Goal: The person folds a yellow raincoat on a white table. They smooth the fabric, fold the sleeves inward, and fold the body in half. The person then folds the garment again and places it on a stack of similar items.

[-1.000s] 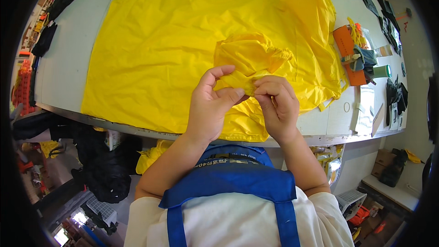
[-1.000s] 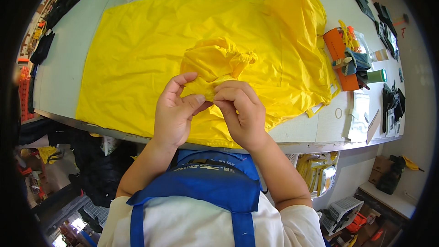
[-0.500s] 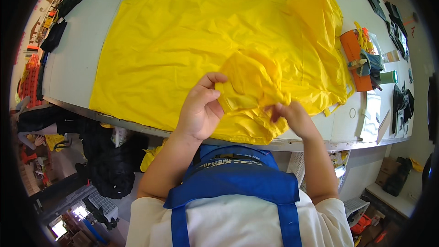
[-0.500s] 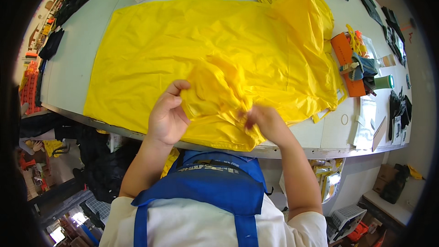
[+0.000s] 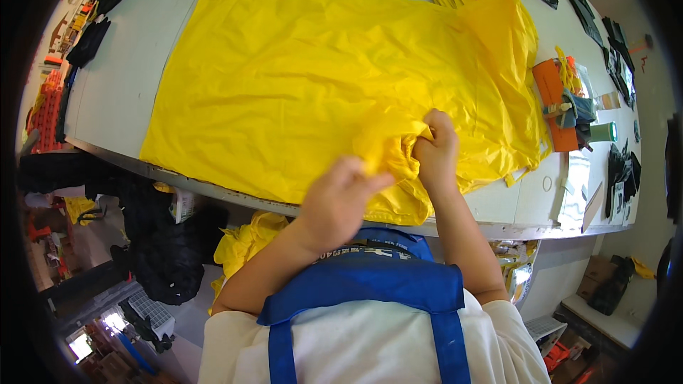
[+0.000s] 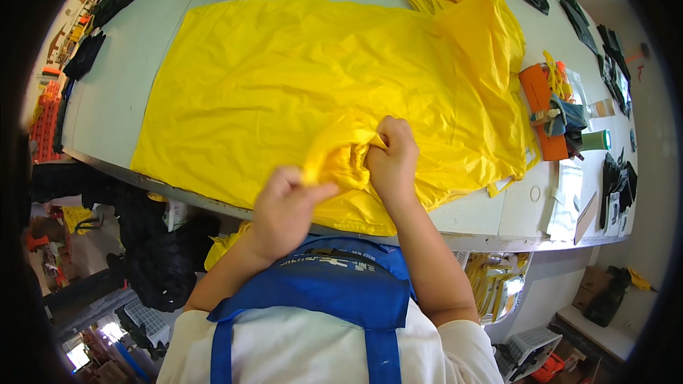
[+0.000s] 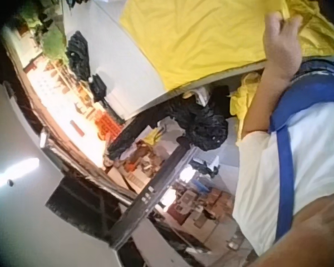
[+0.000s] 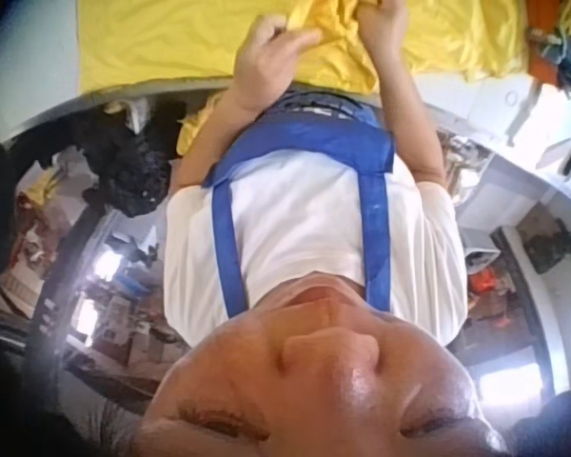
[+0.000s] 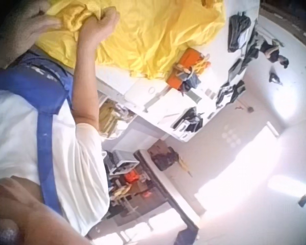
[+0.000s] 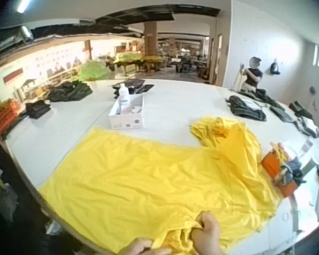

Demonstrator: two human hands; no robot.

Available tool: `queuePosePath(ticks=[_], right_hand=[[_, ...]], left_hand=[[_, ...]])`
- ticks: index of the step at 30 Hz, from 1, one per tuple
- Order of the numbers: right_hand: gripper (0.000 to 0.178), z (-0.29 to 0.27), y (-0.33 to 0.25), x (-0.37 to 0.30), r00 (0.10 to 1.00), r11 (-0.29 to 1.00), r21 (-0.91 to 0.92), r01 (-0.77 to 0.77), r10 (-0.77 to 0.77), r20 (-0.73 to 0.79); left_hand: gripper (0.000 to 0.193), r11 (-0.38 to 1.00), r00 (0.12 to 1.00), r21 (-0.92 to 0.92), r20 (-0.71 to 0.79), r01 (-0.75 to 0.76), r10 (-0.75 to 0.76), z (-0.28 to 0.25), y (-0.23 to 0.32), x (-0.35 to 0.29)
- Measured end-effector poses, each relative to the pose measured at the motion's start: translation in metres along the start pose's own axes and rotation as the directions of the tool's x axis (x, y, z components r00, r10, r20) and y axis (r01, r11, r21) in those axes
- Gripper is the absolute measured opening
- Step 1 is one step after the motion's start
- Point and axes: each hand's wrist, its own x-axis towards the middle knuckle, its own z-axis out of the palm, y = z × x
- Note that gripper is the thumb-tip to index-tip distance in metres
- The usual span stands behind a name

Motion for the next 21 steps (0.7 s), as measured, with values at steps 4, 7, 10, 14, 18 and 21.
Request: queuePosePath(ticks=[4, 7, 10, 14, 18, 21], right_hand=[[0.038, -0.004, -0.04, -0.033, 0.882, 0.958, 0.269, 0.102, -0.212, 0.421], [0.053, 0.001, 0.004, -0.065, 0.907, 0.903, -0.364, 0.228, -0.062, 0.415], [0.063, -0.017, 0.074, -0.1, 0.951, 0.673, -0.714, 0.194, 0.049, 0.305], [0.066, -0.04, 0.12, -0.126, 0.936, 0.684, -0.71, 0.171, 0.112, 0.333], [0.067, -0.041, 0.122, -0.137, 0.888, 0.617, -0.718, 0.324, 0.063, 0.455], [0.066, -0.044, 0.109, -0.136, 0.85, 0.603, -0.739, 0.301, 0.181, 0.494]], left_hand=[[0.04, 0.908, 0.924, 0.191, -0.169, 0.372, -0.343, -0.023, -0.075, -0.004], [0.064, 0.687, 0.694, -0.11, 0.042, 0.719, -0.719, -0.058, -0.097, -0.011], [0.055, 0.464, 0.514, -0.233, 0.256, 0.855, -0.819, -0.084, -0.133, -0.016], [0.039, 0.43, 0.566, -0.454, 0.221, 0.78, -0.794, -0.086, -0.238, -0.074], [0.027, 0.727, 0.729, 0.063, -0.009, 0.684, -0.685, -0.072, -0.271, -0.117], [0.018, 0.636, 0.623, 0.004, -0.202, 0.772, -0.756, -0.068, -0.223, -0.097]])
